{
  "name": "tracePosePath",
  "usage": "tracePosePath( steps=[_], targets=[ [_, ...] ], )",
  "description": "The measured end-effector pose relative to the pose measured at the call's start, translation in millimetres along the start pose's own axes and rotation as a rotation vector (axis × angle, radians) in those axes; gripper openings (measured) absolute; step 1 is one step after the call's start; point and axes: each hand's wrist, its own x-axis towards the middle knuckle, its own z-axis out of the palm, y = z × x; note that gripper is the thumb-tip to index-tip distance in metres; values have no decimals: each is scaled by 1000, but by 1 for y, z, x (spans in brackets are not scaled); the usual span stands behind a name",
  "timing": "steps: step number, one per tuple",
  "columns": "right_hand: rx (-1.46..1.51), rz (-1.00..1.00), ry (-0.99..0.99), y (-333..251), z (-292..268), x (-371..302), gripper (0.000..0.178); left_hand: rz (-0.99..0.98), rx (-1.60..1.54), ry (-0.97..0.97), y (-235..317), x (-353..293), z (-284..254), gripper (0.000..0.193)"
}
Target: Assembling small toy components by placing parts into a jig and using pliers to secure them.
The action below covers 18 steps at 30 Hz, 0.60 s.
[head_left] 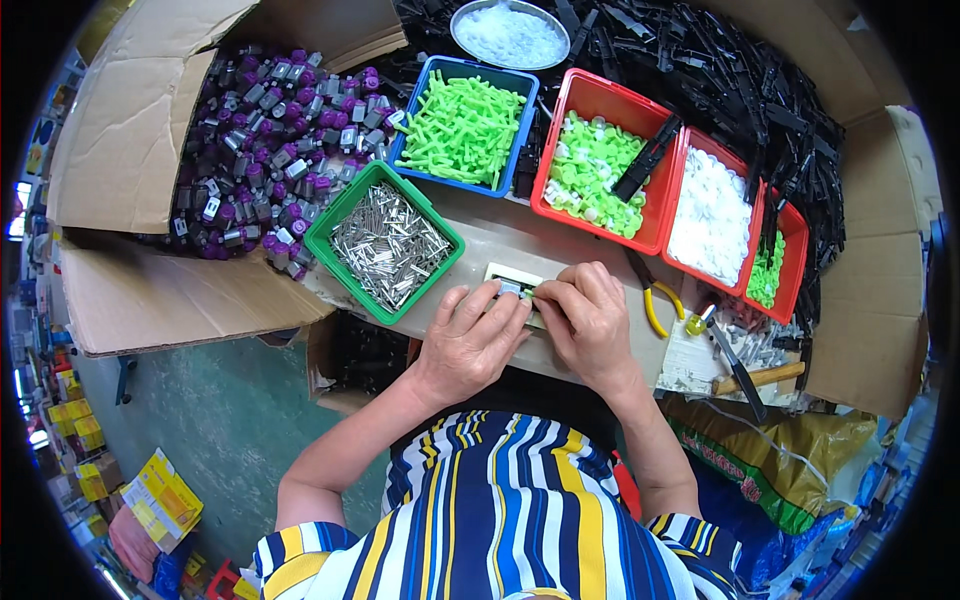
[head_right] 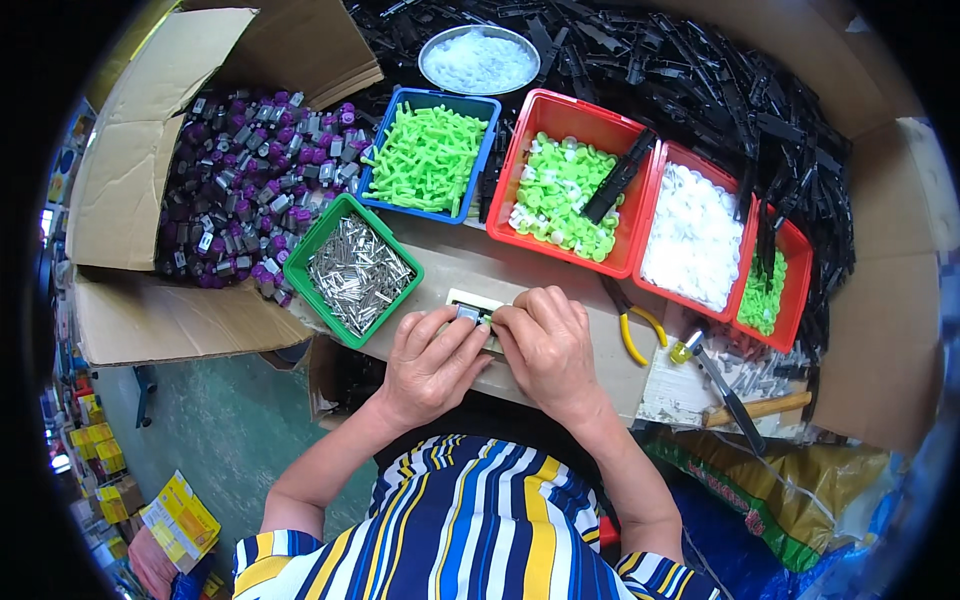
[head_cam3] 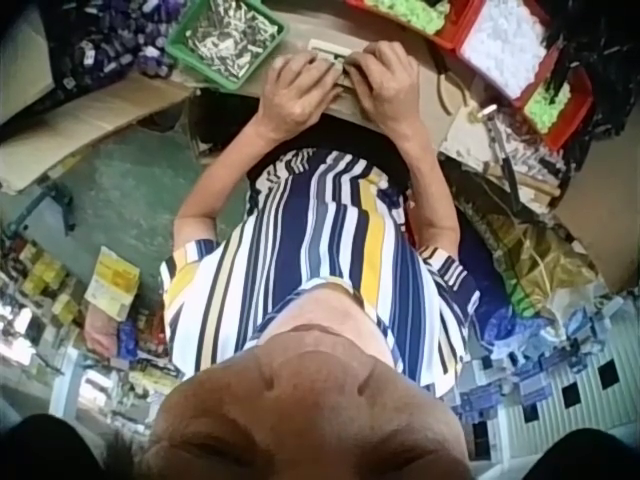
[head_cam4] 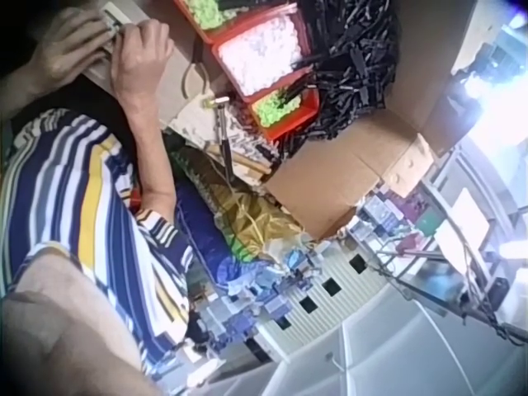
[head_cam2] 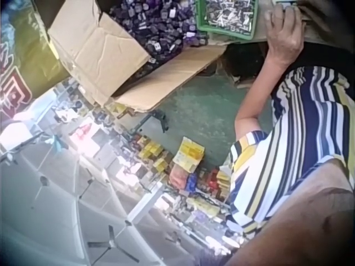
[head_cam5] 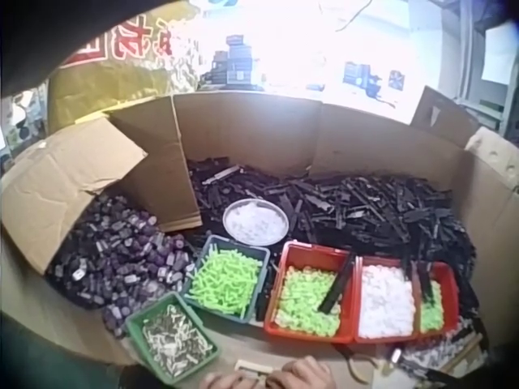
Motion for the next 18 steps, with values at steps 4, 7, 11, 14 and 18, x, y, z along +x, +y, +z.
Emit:
tracePosePath(
  steps=[4, 7, 11, 14, 18],
  targets=[
    [17, -8, -20, 1, 0, 3, 18, 1, -31, 29, -1, -2, 0, 36],
    [4, 1, -70, 2, -2, 4, 14, 15, -42, 21, -3, -1, -1, 35],
    [-15, -8, -100, -2, -7, 10, 16, 9, -28, 20, -3, 0, -2, 34],
    [-4, 20, -127, -2, -8, 11, 16, -7, 3, -18, -2, 3, -3, 34],
    [36, 62, -127, 0, -8, 9, 15, -5, 15, -38, -2, 7, -4, 31]
  ],
)
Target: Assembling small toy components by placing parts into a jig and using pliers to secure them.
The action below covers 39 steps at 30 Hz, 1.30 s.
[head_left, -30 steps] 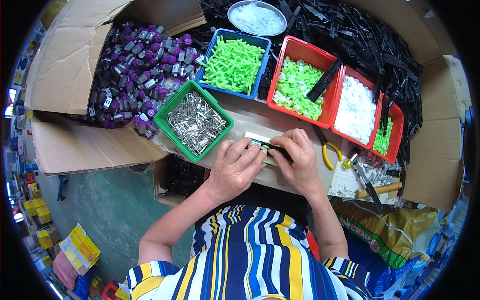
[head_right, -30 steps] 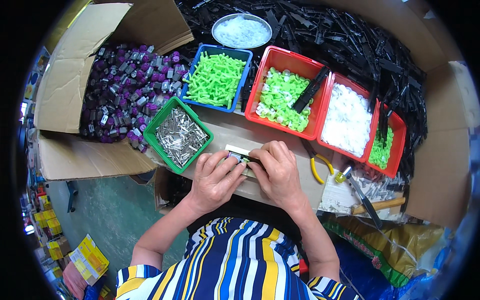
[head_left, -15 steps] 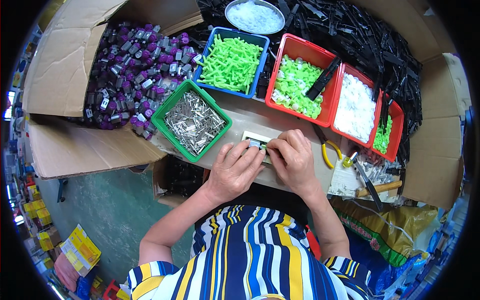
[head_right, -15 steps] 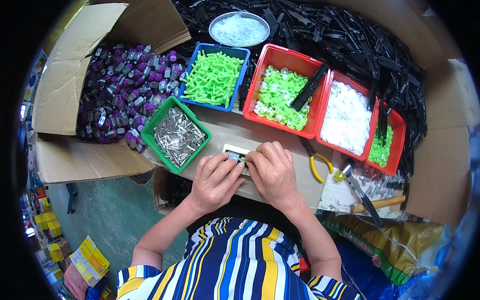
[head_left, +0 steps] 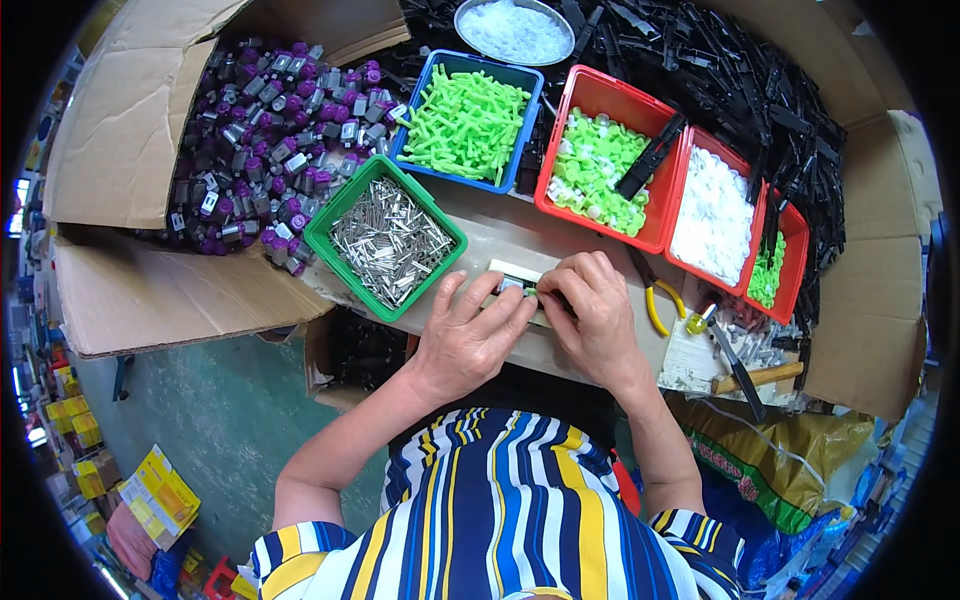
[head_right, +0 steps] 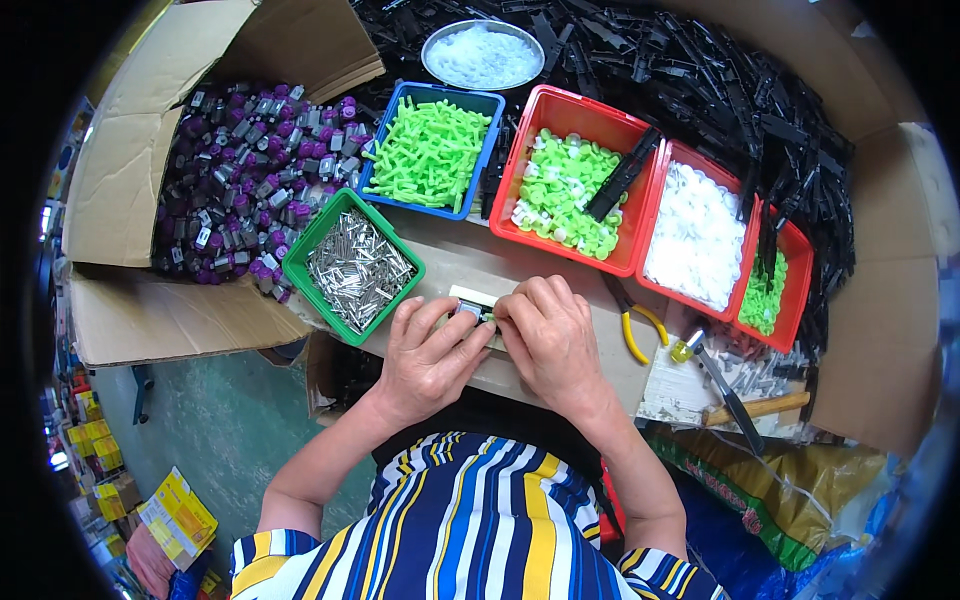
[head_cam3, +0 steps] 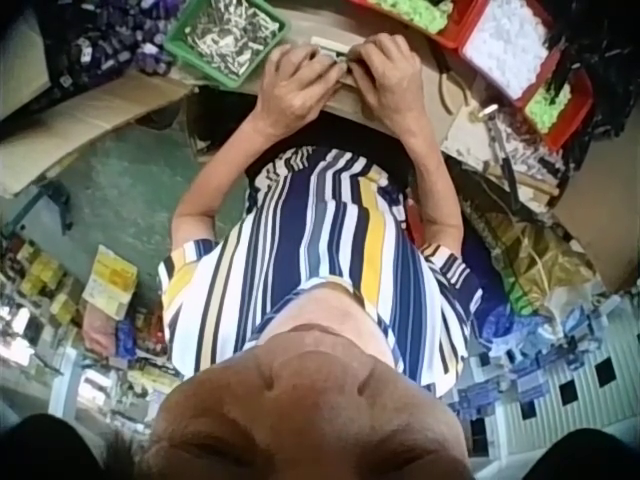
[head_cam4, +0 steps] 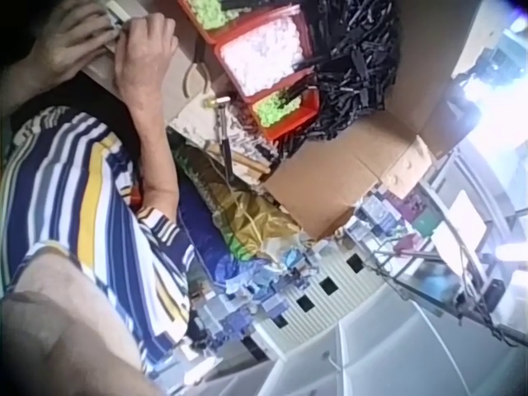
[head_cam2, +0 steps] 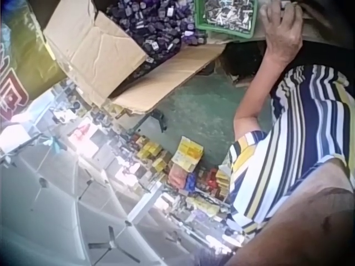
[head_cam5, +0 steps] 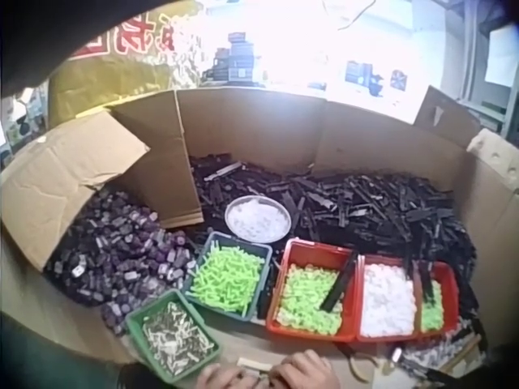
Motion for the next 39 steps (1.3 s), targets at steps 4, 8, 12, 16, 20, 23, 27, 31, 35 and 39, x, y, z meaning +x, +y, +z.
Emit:
tracePosePath(
  steps=[4, 8, 12, 16, 20, 23, 27, 31, 35, 39],
  targets=[
    [3, -3, -2, 0, 0, 0, 15, -5, -3, 0, -1, 0, 1, 29],
    [70, 7, 17, 1, -2, 1, 14, -23, -42, 9, 0, 2, -1, 33],
    [35, -28, 25, 1, -2, 1, 13, -28, -82, 10, -2, 4, -2, 32],
    [-10, -45, 33, -1, 2, 0, 13, -35, -72, 12, -2, 3, -2, 33],
    [7, 7, 55, -2, 3, -2, 13, -48, -84, 11, 0, 4, -1, 33],
    [57, 31, 62, -1, 5, -1, 13, -23, -69, 18, 1, 3, 1, 34],
    [171, 101, 48, 0, 4, 0, 13, -45, -81, 4, 2, 1, 0, 34],
    [193, 109, 12, 4, -1, 0, 12, -81, -191, -13, 0, 4, -6, 33],
    [253, 123, 24, 6, -2, -1, 13, -70, -130, 83, -6, -2, -15, 31],
    [216, 116, 23, 2, -4, 2, 14, -134, -154, 210, -6, -3, -21, 30]
  ],
)
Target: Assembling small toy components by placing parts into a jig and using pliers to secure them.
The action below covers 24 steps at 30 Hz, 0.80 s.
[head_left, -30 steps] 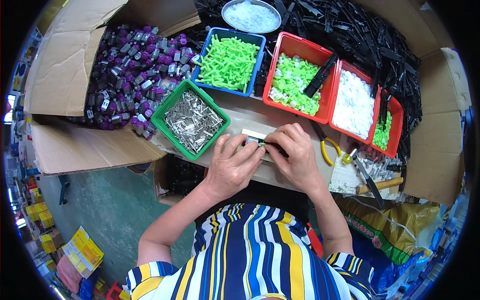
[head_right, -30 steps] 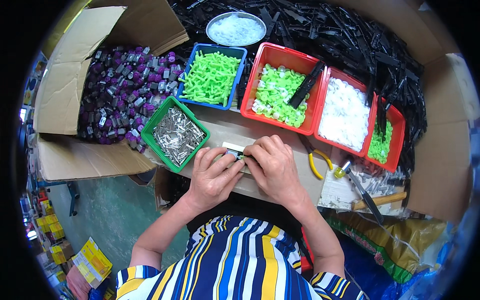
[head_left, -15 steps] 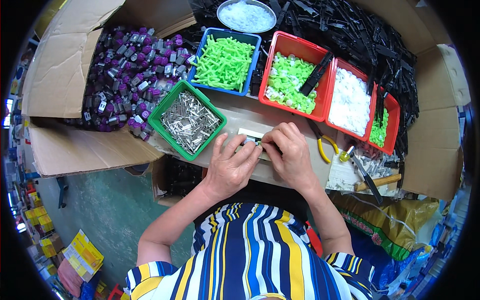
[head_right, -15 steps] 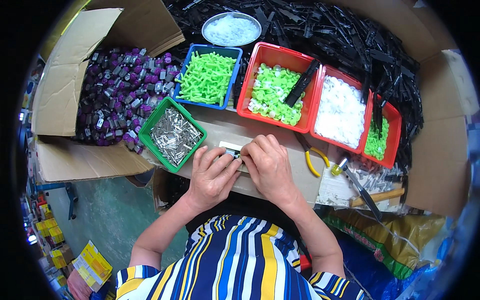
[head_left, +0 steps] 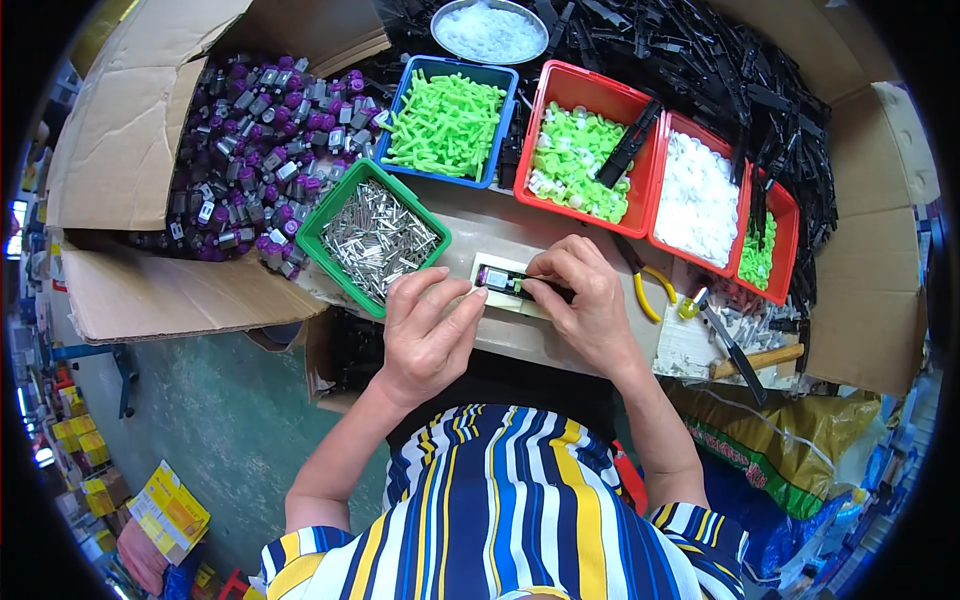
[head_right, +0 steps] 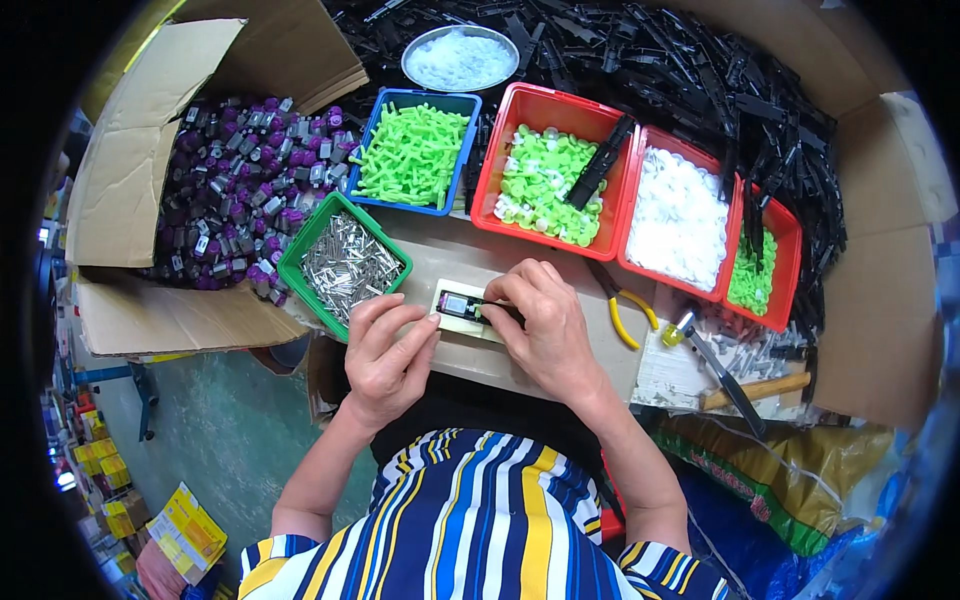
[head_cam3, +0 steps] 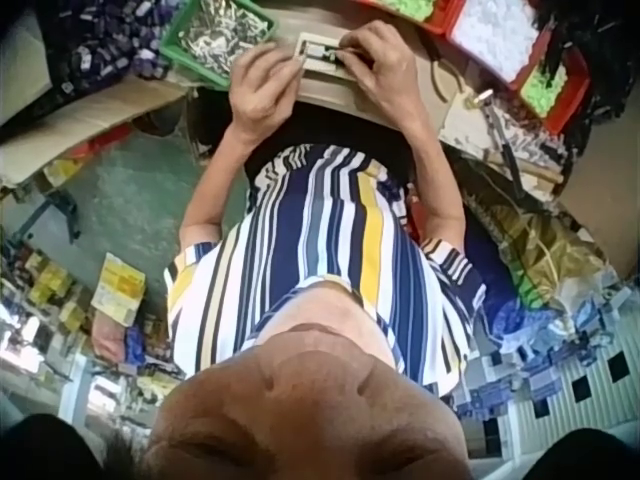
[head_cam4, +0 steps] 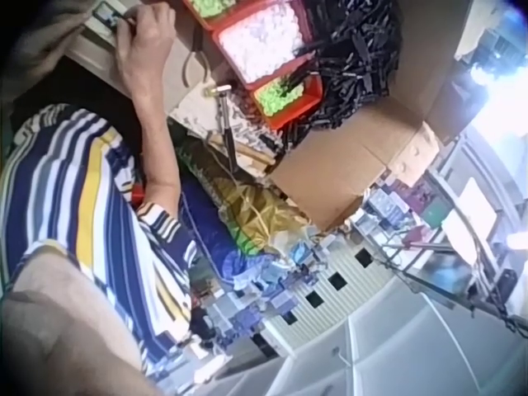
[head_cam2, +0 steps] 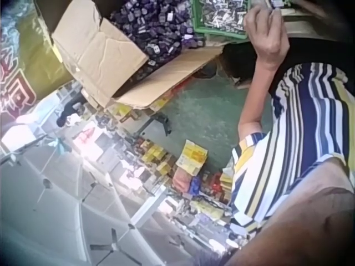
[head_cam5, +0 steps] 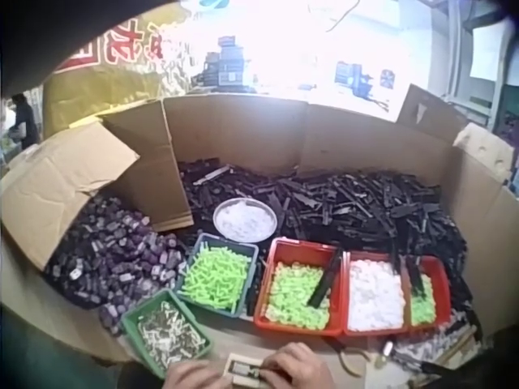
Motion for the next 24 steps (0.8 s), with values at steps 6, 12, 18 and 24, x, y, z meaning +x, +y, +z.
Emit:
tracePosePath(
  steps=[6, 12, 18, 24],
  targets=[
    [-150, -35, -28, -5, 0, 4, 16, 27, 54, -13, -1, 2, -4, 32],
    [-193, -70, -37, -4, -11, 3, 15, -61, 161, 5, -12, 14, -17, 32],
    [-241, 82, 219, 22, -77, 7, 10, -243, 297, -85, -35, 29, -39, 18],
    [-707, 193, 143, 56, -118, 7, 14, -279, 240, -228, -41, 48, -46, 12]
  ],
)
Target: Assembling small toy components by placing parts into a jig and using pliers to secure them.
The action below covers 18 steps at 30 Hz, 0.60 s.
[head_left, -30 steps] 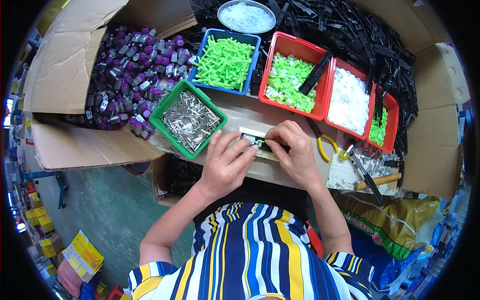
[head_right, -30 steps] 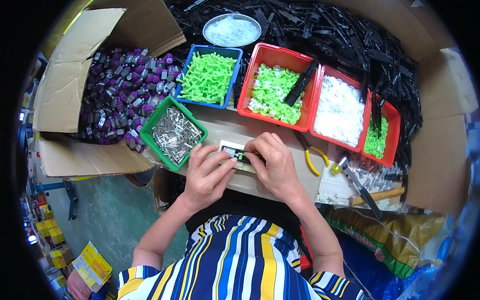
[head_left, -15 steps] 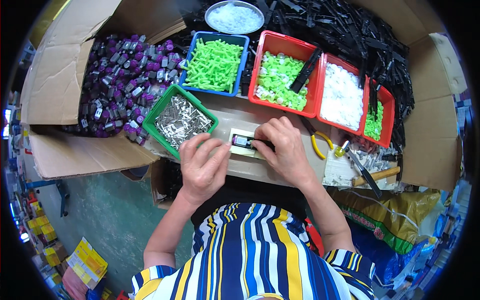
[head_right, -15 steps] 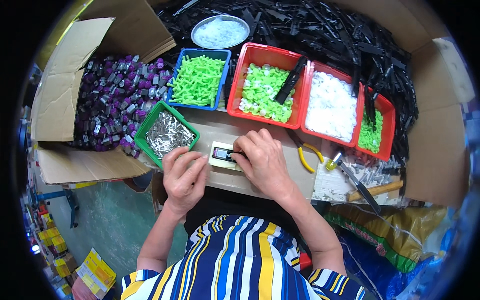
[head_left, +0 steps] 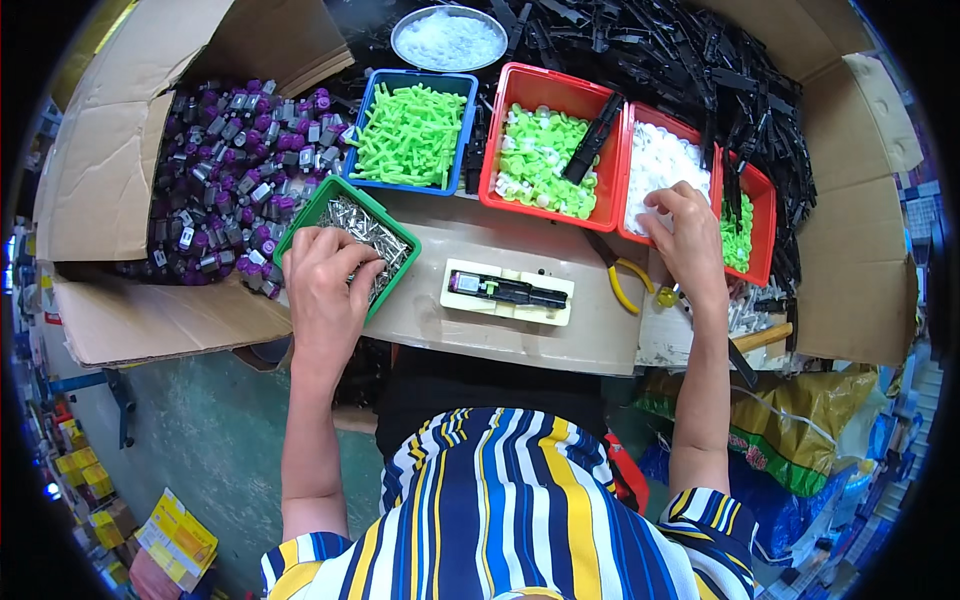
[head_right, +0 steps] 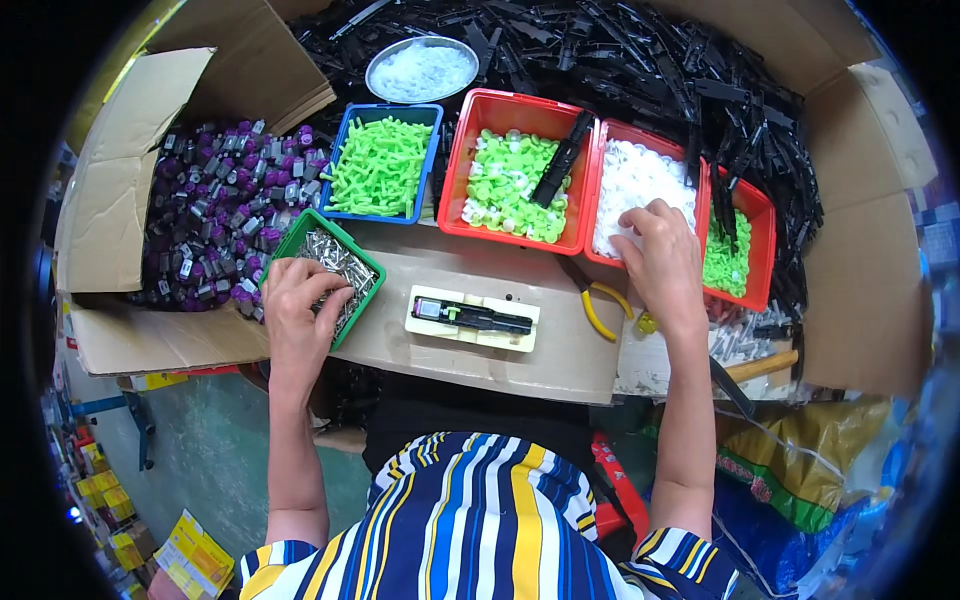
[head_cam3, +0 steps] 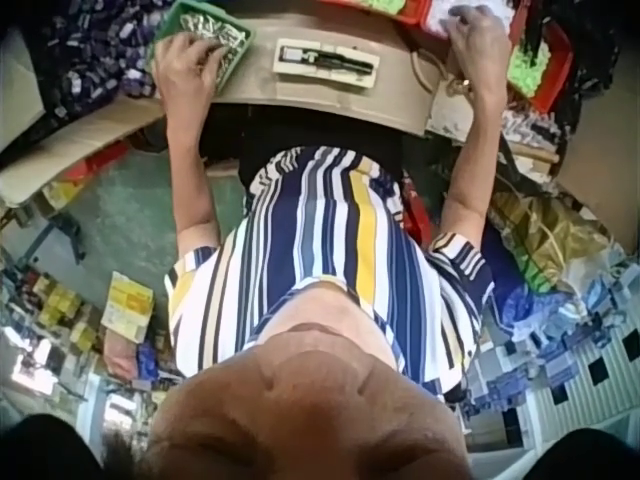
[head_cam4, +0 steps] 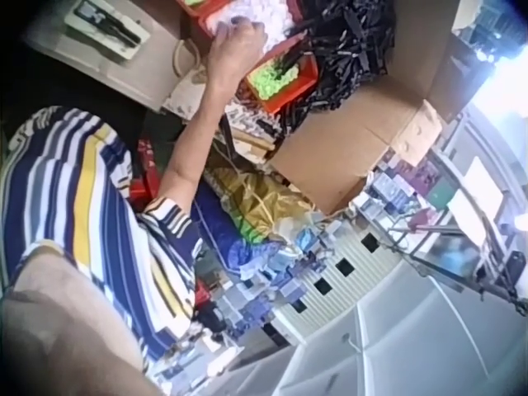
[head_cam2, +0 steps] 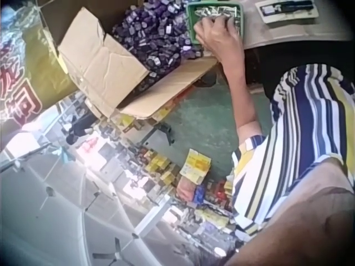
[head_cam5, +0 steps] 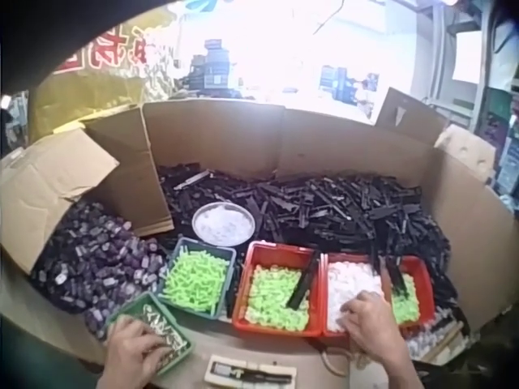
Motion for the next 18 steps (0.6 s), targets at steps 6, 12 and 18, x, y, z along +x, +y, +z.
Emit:
tracePosePath(
  steps=[6, 12, 18],
  targets=[
    [54, 36, -74, 3, 1, 5, 17, 10, -27, 52, -1, 2, -1, 11],
    [88, 39, -48, 10, 1, 3, 14, -2, -176, 143, 11, 2, -4, 9],
    [125, 54, -7, 13, 5, 4, 13, -131, -536, 99, 34, -5, 4, 7]
  ],
)
